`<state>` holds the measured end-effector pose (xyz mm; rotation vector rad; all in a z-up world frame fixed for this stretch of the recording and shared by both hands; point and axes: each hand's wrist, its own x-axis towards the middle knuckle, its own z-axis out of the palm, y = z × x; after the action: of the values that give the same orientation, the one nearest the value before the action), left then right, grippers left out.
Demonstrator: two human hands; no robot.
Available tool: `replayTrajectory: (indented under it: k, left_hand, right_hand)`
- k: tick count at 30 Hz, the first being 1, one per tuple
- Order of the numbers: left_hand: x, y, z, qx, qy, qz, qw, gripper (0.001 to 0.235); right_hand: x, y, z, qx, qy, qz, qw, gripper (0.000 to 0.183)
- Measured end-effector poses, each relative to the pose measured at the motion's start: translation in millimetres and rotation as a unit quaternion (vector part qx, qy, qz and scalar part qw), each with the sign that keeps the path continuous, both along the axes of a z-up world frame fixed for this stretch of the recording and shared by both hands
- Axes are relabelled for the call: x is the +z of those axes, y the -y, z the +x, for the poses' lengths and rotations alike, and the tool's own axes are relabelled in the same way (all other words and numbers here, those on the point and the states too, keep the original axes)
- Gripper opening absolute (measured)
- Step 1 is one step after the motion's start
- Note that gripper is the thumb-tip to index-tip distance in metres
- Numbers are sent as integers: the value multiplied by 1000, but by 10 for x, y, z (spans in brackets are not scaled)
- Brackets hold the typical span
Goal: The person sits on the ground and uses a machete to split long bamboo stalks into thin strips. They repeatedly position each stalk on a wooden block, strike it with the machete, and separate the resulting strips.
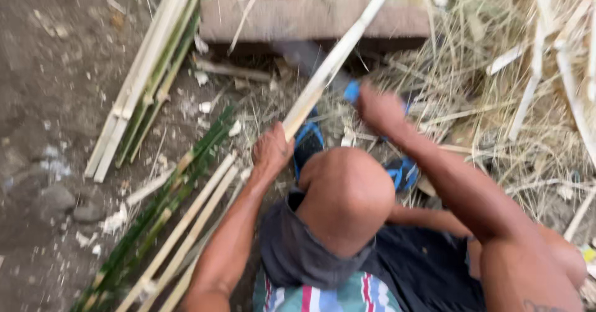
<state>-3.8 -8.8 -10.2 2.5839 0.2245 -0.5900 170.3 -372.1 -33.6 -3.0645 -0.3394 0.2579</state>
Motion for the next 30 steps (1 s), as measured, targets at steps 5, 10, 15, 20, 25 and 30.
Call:
replayTrajectory:
  k: [5, 10, 15, 20, 25, 30]
  left_hand:
    - [-91, -216, -397, 18, -47, 5, 999, 48]
    - [121, -201, -44, 27, 11, -45, 999, 101]
    - [31, 446, 878, -48, 158, -29, 986, 93]
    - [-368, 674, 1222, 8, 5, -92, 996, 49]
    - [-362, 572, 954, -21, 51, -36, 998, 30]
    - [-98, 97, 65, -32, 103, -8, 994, 39]
  right_hand:
    - [-46, 217, -19, 35, -26, -77, 996, 29]
    - [294, -6, -68, -77, -87, -13, 993, 51]
    - [292, -148, -183, -83, -78, 96, 989, 51]
    - [455, -320, -337, -133, -164, 173, 962, 50]
    - [627, -597, -357, -34, -178, 65, 981, 48]
    - [661, -367, -95, -36, -89, 31, 995, 42]
